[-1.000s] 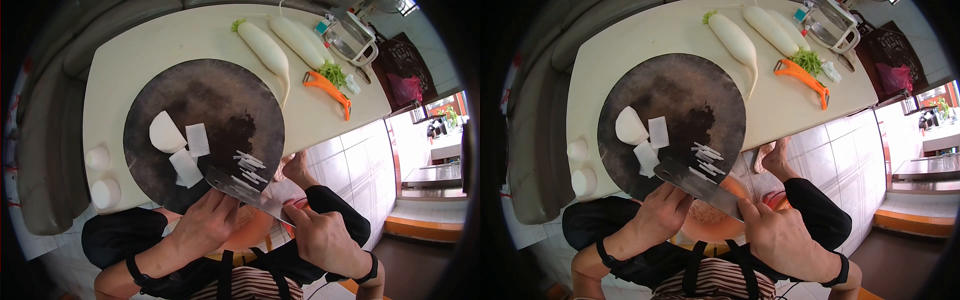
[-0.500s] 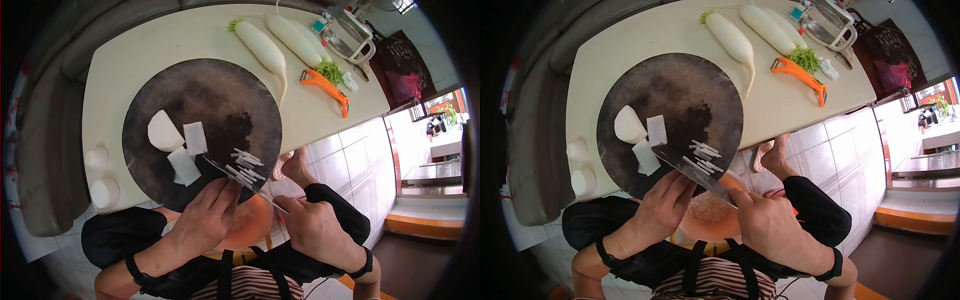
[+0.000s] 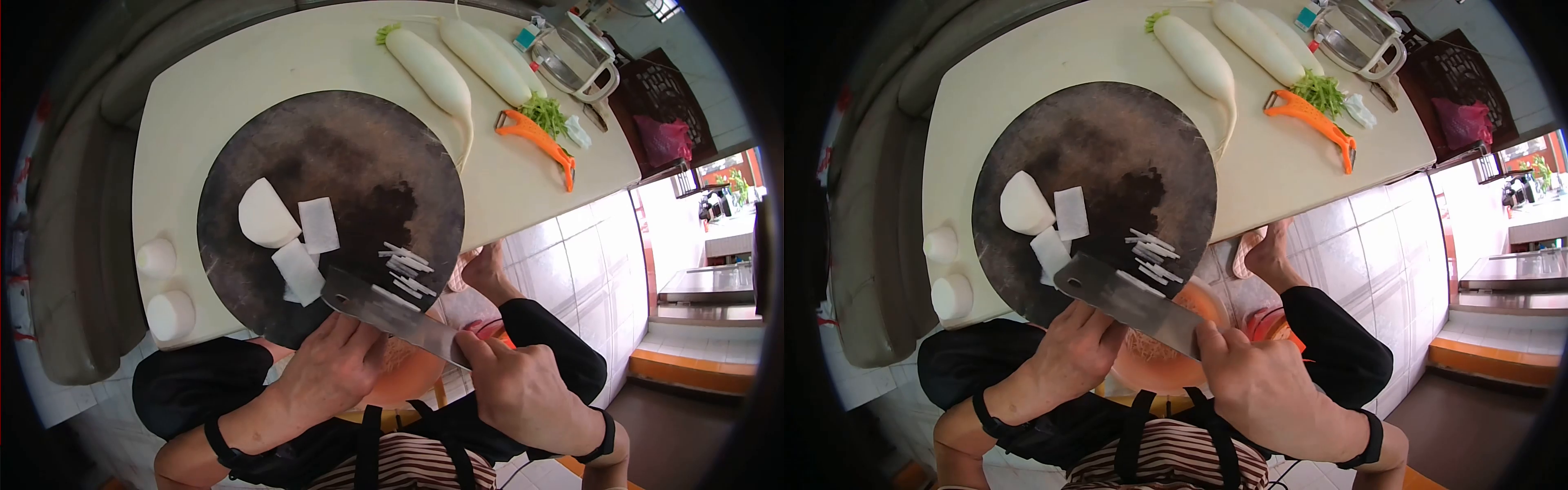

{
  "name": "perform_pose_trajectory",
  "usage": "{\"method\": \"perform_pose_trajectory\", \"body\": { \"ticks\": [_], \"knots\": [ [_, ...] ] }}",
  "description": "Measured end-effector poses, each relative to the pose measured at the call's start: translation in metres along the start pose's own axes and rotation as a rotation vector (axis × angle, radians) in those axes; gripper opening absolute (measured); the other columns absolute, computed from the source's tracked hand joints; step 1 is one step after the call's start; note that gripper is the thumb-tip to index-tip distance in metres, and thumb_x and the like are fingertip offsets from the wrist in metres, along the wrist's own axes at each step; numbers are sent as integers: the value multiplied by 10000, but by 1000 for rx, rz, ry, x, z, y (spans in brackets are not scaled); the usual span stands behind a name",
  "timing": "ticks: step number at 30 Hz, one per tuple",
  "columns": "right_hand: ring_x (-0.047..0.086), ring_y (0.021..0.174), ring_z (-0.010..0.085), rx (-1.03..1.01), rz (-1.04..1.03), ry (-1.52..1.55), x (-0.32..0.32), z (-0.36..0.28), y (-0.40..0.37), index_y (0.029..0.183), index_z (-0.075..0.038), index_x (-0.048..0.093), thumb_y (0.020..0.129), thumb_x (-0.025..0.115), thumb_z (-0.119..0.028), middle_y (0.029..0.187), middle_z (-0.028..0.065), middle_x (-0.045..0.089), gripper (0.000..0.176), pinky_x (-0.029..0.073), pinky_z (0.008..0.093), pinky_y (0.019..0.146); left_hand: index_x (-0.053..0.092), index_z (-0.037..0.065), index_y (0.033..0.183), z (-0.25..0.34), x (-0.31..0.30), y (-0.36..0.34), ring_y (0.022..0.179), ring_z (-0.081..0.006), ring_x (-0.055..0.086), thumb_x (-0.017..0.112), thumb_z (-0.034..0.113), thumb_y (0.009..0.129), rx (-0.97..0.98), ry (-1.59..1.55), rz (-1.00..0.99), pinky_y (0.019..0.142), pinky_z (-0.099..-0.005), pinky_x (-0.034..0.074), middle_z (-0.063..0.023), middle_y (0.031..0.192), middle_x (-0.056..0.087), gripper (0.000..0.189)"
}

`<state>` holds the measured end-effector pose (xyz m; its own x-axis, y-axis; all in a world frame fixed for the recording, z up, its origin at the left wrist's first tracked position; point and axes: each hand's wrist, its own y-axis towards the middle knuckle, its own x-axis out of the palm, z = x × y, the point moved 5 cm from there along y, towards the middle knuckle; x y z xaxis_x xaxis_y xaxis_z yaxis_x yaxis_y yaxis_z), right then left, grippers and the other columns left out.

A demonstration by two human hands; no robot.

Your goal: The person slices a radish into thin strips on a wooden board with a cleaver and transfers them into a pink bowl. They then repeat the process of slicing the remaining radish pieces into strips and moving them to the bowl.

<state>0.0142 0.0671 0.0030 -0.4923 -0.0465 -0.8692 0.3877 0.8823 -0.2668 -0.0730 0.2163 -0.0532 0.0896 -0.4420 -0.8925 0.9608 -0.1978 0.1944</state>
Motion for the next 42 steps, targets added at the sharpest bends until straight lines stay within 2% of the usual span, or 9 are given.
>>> {"method": "perform_pose_trajectory", "body": {
  "ticks": [4, 10, 15, 23, 25, 27, 33, 39, 42],
  "knots": [
    [621, 563, 338, 4, 9, -20, 5, -1, 12, 1099, 78, 509, 735, 606, -12, 742, 160, 596, 387, 469, 403, 461, 615, -126, 1057, -1, 3, 1, 1089, -363, 542, 618, 27, 767, -51, -86, 50, 965, -427, 499, -177, 1083, 542, 329],
    [625, 556, 323, -26, 136, 41, 5, 5, 5, 1099, 50, 534, 731, 618, -20, 734, 154, 609, 385, 467, 387, 470, 570, -160, 1109, 1, -1, 4, 1127, -363, 534, 612, -7, 775, 18, 28, 105, 951, -408, 504, -205, 1178, 529, 370],
    [627, 551, 317, 44, 49, 103, -5, 5, -3, 1117, 45, 545, 744, 608, -8, 690, 142, 613, 383, 479, 389, 484, 560, -171, 1108, 1, -1, 3, 1103, -353, 535, 602, -9, 770, 9, 20, 97, 945, -400, 503, -197, 1138, 532, 377],
    [632, 558, 322, 23, -5, 56, -6, 8, -4, 1083, 51, 542, 738, 605, 3, 702, 149, 619, 354, 484, 394, 484, 601, -162, 1043, 1, 0, 4, 1018, -329, 541, 612, -8, 730, 24, 32, 51, 930, -374, 509, -177, 1087, 532, 349],
    [632, 558, 327, 22, -17, 48, -6, 11, -2, 1081, 54, 540, 735, 608, 0, 706, 153, 621, 357, 484, 395, 483, 606, -160, 1039, 1, -1, 4, 1051, -338, 542, 620, -4, 729, 14, 10, 58, 930, -384, 513, -178, 1096, 533, 348],
    [629, 557, 342, -71, 22, 78, -3, 7, 8, 1086, 61, 533, 721, 621, -4, 688, 158, 617, 381, 478, 407, 477, 609, -158, 1035, 1, 0, 4, 1074, -346, 539, 623, -3, 727, 11, 1, 75, 932, -389, 514, -178, 1104, 533, 345],
    [617, 535, 348, -33, 102, 80, 10, 8, 14, 1139, 60, 529, 708, 635, -14, 638, 157, 614, 449, 455, 432, 470, 601, -159, 1070, 2, 0, 3, 1140, -362, 528, 621, -5, 731, 21, 40, 85, 940, -396, 516, -191, 1181, 527, 373],
    [612, 525, 341, 7, 162, 86, 7, 13, 0, 1143, 50, 559, 727, 620, -15, 618, 162, 601, 425, 459, 415, 477, 582, -162, 1125, 2, -4, 3, 1155, -346, 525, 602, 2, 736, 37, 79, 81, 954, -373, 509, -199, 1222, 519, 422],
    [621, 540, 336, -2, 112, 95, 3, 13, -4, 1145, 42, 570, 735, 612, -16, 626, 161, 602, 416, 470, 407, 489, 581, -165, 1124, 2, -3, 4, 1156, -345, 523, 599, 2, 734, 36, 79, 74, 955, -370, 508, -200, 1217, 519, 424]
  ]
}}
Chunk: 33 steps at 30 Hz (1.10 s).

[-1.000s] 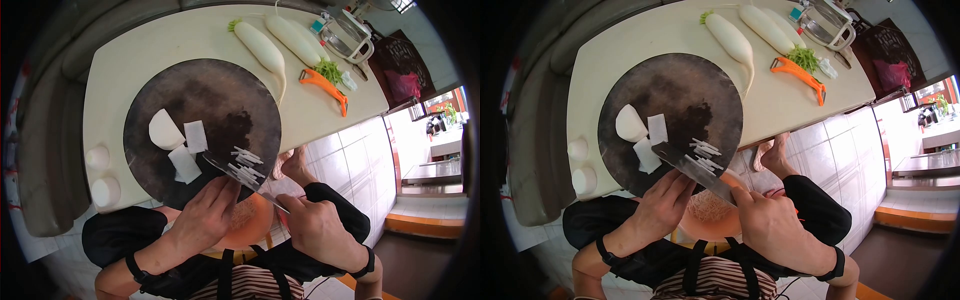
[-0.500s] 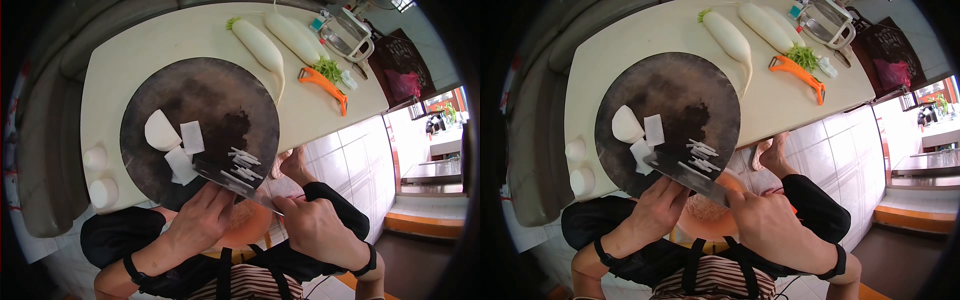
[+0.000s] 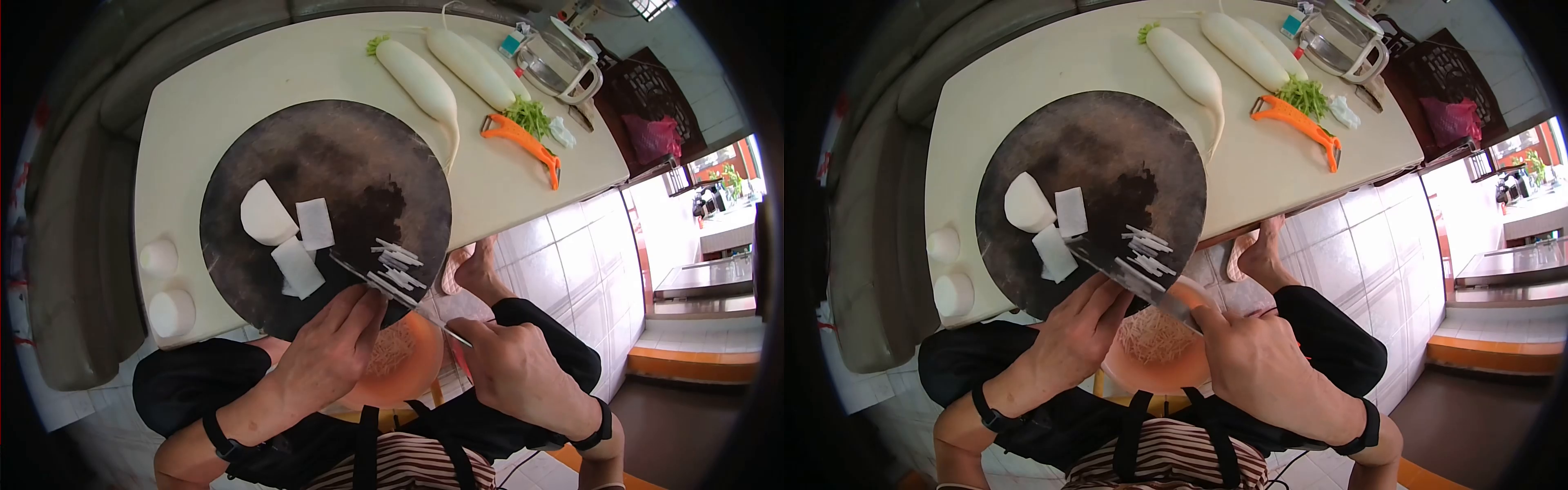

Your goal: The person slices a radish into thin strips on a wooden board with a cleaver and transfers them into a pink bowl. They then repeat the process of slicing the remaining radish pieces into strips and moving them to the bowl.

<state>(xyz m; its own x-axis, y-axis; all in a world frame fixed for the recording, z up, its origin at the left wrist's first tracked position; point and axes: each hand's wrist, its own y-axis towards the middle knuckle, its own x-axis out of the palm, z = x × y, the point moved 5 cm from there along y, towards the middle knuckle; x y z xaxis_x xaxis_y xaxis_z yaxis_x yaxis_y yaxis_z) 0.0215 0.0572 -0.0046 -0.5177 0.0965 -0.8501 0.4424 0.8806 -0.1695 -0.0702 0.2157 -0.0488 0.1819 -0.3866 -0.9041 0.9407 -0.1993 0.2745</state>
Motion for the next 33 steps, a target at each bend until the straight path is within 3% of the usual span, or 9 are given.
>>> {"method": "perform_pose_trajectory", "body": {
  "ticks": [5, 13, 21, 24, 28, 30, 33],
  "knots": [
    [621, 533, 332, 5, -48, 46, -7, -5, 1, 1162, 43, 570, 752, 601, -21, 582, 157, 577, 416, 476, 400, 497, 584, -169, 1114, -1, 2, -1, 1152, -352, 525, 597, -4, 729, -23, -51, -66, 951, -374, 509, -204, 1208, 518, 419],
    [620, 534, 334, -10, -120, 73, -6, 8, 10, 1150, 63, 575, 733, 615, -26, 547, 153, 553, 428, 467, 405, 481, 588, -164, 1105, -2, 0, 0, 1152, -358, 531, 626, 6, 729, 12, -32, -16, 947, -386, 511, -199, 1203, 532, 415],
    [611, 535, 381, -69, 20, 0, 6, -14, 26, 1065, 62, 567, 728, 609, -7, 640, 162, 608, 347, 495, 437, 497, 582, -138, 1145, -2, 8, -5, 1156, -343, 533, 616, -1, 799, -66, -88, -45, 926, -399, 517, -169, 1204, 537, 374],
    [623, 579, 361, 57, -96, 13, -1, -6, 15, 1071, 52, 595, 725, 643, 16, 632, 169, 599, 351, 477, 419, 519, 586, -139, 1139, -2, 4, -2, 1156, -343, 531, 613, 0, 796, -67, -75, -25, 934, -398, 511, -176, 1205, 533, 371],
    [618, 582, 360, 69, -49, 28, -1, 4, 0, 1051, 51, 601, 731, 636, 28, 628, 170, 592, 323, 478, 412, 528, 593, -144, 1130, 0, 2, 0, 1155, -345, 528, 601, 3, 785, -12, -6, 14, 951, -394, 501, -189, 1204, 526, 376],
    [602, 510, 345, -32, 19, 42, -1, 7, -2, 1126, 65, 556, 714, 676, -63, 549, 142, 561, 447, 452, 408, 473, 591, -146, 1136, 0, 2, 0, 1157, -347, 526, 598, 5, 780, -15, -14, 12, 953, -395, 500, -190, 1202, 526, 387],
    [598, 507, 346, -10, -36, 106, -5, 5, -2, 1119, 63, 569, 714, 668, -53, 544, 147, 549, 432, 455, 411, 476, 588, -150, 1144, -1, 4, -1, 1166, -352, 521, 597, 9, 765, -16, -20, 0, 960, -397, 497, -192, 1204, 527, 410]
  ]
}}
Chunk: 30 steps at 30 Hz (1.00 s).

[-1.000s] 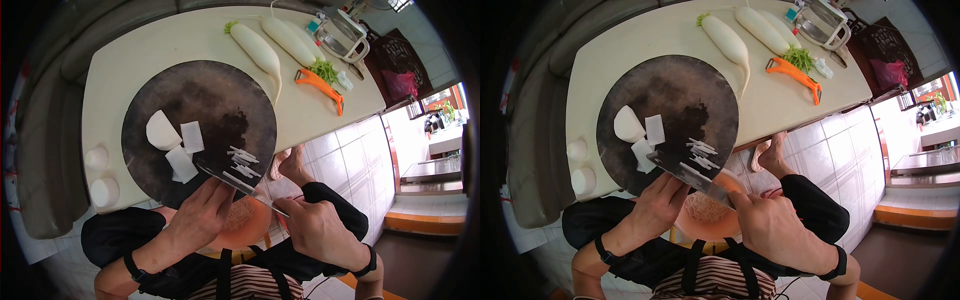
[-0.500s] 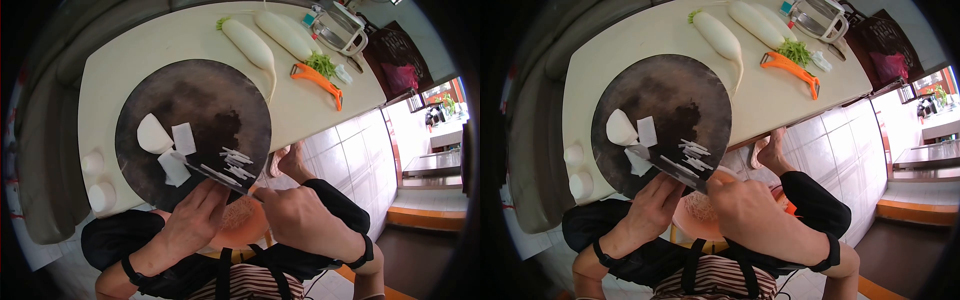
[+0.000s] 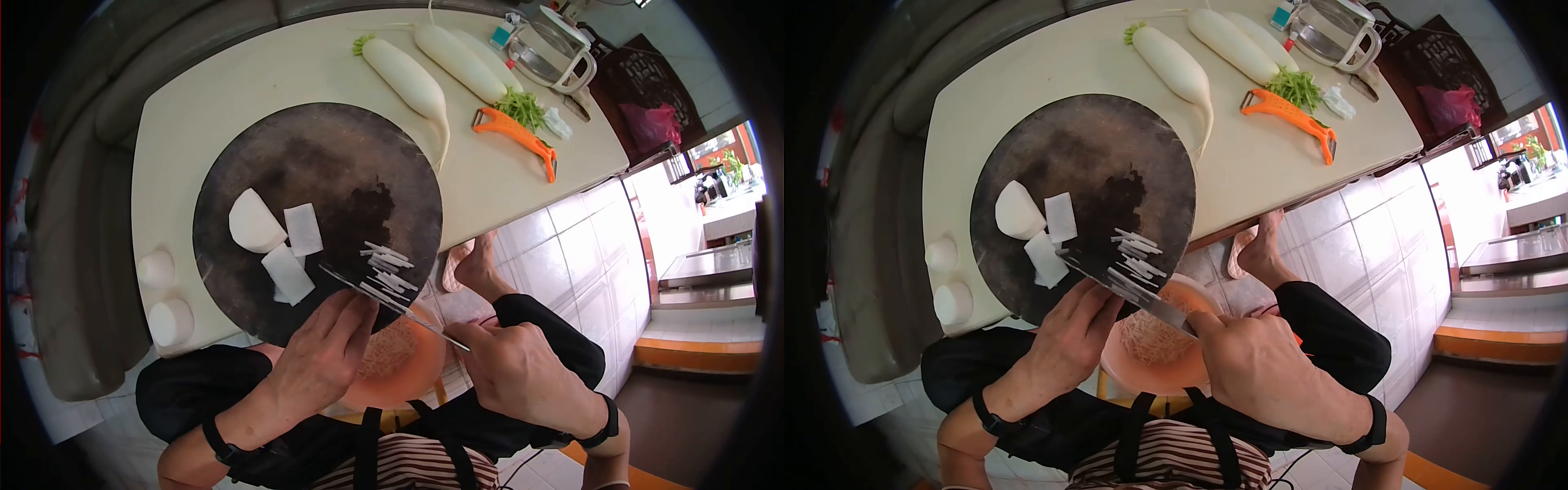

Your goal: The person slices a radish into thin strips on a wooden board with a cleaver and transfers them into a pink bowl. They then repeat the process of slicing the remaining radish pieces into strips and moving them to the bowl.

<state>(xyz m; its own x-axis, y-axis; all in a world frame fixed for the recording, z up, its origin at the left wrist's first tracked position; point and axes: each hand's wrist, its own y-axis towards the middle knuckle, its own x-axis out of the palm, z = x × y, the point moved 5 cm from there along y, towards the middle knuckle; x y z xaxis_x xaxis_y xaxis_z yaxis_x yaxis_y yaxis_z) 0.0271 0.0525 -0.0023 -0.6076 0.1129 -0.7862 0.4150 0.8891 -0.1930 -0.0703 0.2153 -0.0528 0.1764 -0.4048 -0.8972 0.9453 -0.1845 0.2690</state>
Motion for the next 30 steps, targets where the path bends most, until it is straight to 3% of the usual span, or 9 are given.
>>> {"method": "perform_pose_trajectory", "body": {
  "ticks": [13, 22, 24, 30],
  "knots": [
    [601, 511, 339, 120, -153, 87, -4, 4, 4, 1093, 42, 586, 726, 592, 11, 549, 149, 546, 369, 459, 403, 474, 602, -167, 1091, -1, 0, 1, 1169, -367, 523, 617, 13, 719, 23, 1, -21, 962, -405, 503, -204, 1214, 534, 414],
    [620, 531, 357, 54, -121, -15, 8, -11, 24, 1005, 81, 537, 714, 612, 18, 564, 151, 556, 307, 467, 425, 474, 616, -144, 1069, 0, 1, -1, 1155, -371, 520, 630, -10, 769, -11, -46, -35, 951, -424, 500, -196, 1196, 530, 329],
    [618, 526, 363, -47, -34, -44, 6, -16, 29, 982, 89, 531, 721, 613, 13, 565, 154, 563, 284, 472, 427, 472, 612, -142, 1081, 0, 1, 0, 1147, -366, 523, 627, -12, 784, -45, -87, -27, 941, -425, 502, -188, 1190, 533, 324],
    [613, 526, 368, 42, -66, -69, 8, -3, 10, 1042, 67, 556, 731, 622, -14, 569, 163, 578, 328, 481, 433, 482, 596, -141, 1120, -1, 1, 1, 1136, -348, 526, 619, -16, 804, -27, -45, -7, 924, -410, 507, -174, 1188, 532, 340]
  ]
}}
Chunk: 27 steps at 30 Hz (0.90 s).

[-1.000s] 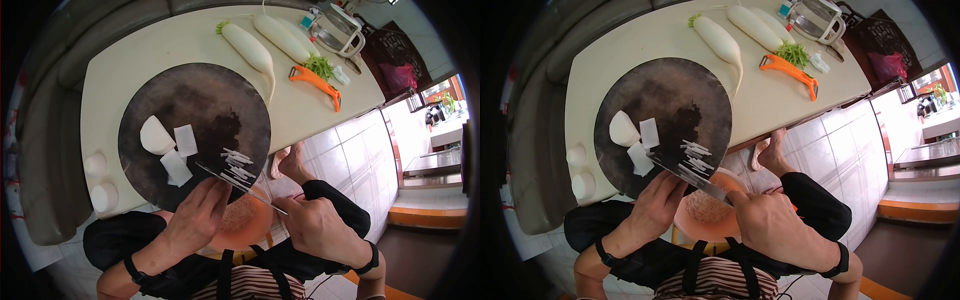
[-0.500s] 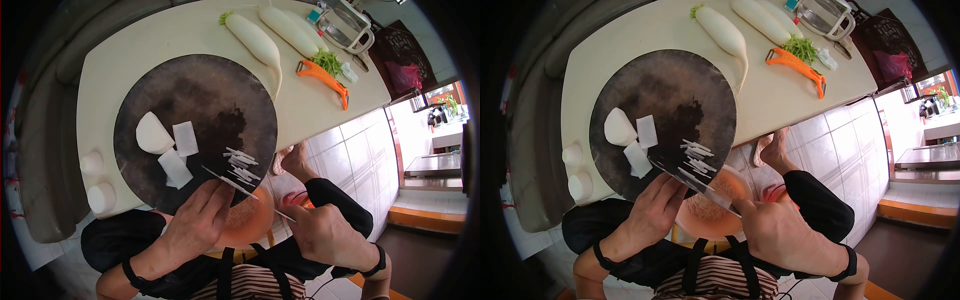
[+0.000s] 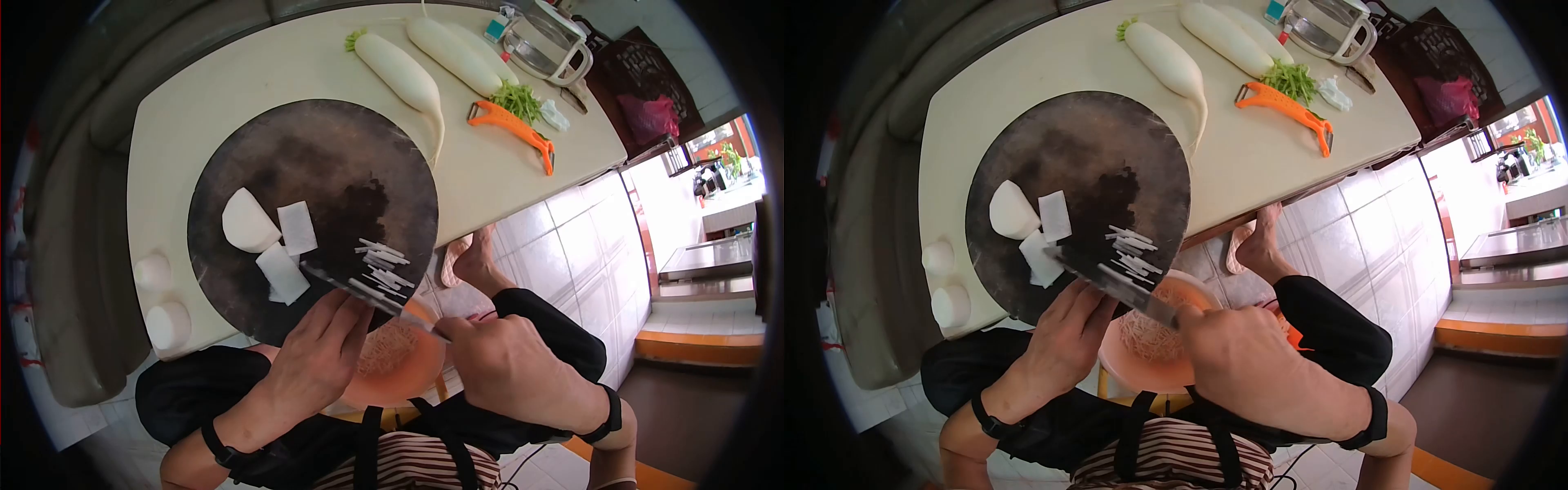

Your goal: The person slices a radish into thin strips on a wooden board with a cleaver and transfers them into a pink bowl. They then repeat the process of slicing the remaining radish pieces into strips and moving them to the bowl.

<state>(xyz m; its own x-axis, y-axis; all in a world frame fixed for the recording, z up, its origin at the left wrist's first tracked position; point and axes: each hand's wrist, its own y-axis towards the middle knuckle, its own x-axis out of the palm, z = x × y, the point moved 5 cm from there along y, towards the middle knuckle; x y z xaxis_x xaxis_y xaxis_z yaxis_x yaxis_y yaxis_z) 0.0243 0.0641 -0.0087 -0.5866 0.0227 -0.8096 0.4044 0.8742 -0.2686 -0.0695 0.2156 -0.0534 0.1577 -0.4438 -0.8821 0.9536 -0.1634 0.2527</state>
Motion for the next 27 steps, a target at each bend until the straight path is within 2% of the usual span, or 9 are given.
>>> {"method": "perform_pose_trajectory", "body": {
  "ticks": [3, 7, 10, 12, 13, 15, 18, 25, 27],
  "knots": [
    [575, 547, 375, 34, 119, 27, -9, 4, -8, 1006, 61, 612, 754, 625, 38, 572, 162, 543, 253, 459, 407, 513, 589, -145, 1127, 2, -4, 2, 1147, -346, 521, 619, -11, 770, 28, 43, 11, 945, -395, 504, -185, 1201, 522, 383],
    [548, 519, 364, 26, 152, 101, -11, 6, -8, 988, 64, 626, 817, 619, 24, 571, 171, 538, 176, 439, 395, 501, 585, -150, 1125, 4, -5, 4, 1166, -341, 512, 614, 11, 714, 43, 75, -14, 983, -384, 494, -204, 1224, 507, 443],
    [523, 489, 340, 94, 134, 172, -15, 5, -7, 981, 65, 634, 871, 602, -4, 552, 165, 515, 134, 417, 376, 490, 586, -149, 1117, 6, -4, 4, 1154, -338, 524, 615, 15, 707, 53, 116, -6, 971, -378, 505, -205, 1232, 508, 442],
    [496, 462, 317, 144, 138, 239, -13, 8, -9, 890, 58, 613, 877, 586, 3, 530, 155, 480, 63, 395, 366, 476, 590, -130, 1133, 5, -4, 3, 1126, -344, 549, 614, 6, 711, 47, 92, 33, 934, -377, 522, -201, 1208, 530, 444],
    [496, 462, 317, 143, 137, 242, -15, 7, -9, 890, 58, 613, 877, 586, 3, 530, 155, 480, 63, 395, 366, 476, 594, -112, 1150, 4, -5, 2, 1097, -350, 574, 614, -2, 715, 40, 68, 71, 897, -376, 539, -196, 1183, 553, 448],
    [477, 451, 310, 238, 10, 371, -11, 8, -10, 787, 54, 550, 876, 579, 5, 522, 148, 454, 106, 376, 371, 466, 602, -109, 1132, 0, -4, -2, 1072, -349, 585, 621, -14, 703, 36, 55, 95, 887, -373, 541, -194, 1157, 564, 440],
    [462, 444, 301, 191, 60, 402, -5, 10, -11, 730, 46, 490, 874, 576, 6, 523, 143, 441, 172, 360, 372, 460, 614, -105, 1102, -3, -5, -4, 1025, -348, 601, 631, -37, 679, 25, 37, 133, 869, -375, 543, -188, 1111, 582, 428],
    [454, 447, 289, 204, 50, 427, -7, 7, -14, 748, 55, 511, 871, 586, 1, 529, 145, 440, 153, 358, 361, 462, 600, -94, 1144, -5, -9, 8, 1031, -330, 564, 603, 19, 723, 9, 80, 55, 867, -391, 521, -184, 1136, 542, 437],
    [454, 444, 238, 222, 71, 441, -10, 8, -16, 787, 64, 528, 894, 587, -18, 536, 125, 457, 147, 364, 345, 464, 601, -88, 1151, -6, -9, 8, 1037, -329, 561, 604, 23, 725, 9, 64, 46, 872, -394, 516, -181, 1136, 540, 440]
  ]
}}
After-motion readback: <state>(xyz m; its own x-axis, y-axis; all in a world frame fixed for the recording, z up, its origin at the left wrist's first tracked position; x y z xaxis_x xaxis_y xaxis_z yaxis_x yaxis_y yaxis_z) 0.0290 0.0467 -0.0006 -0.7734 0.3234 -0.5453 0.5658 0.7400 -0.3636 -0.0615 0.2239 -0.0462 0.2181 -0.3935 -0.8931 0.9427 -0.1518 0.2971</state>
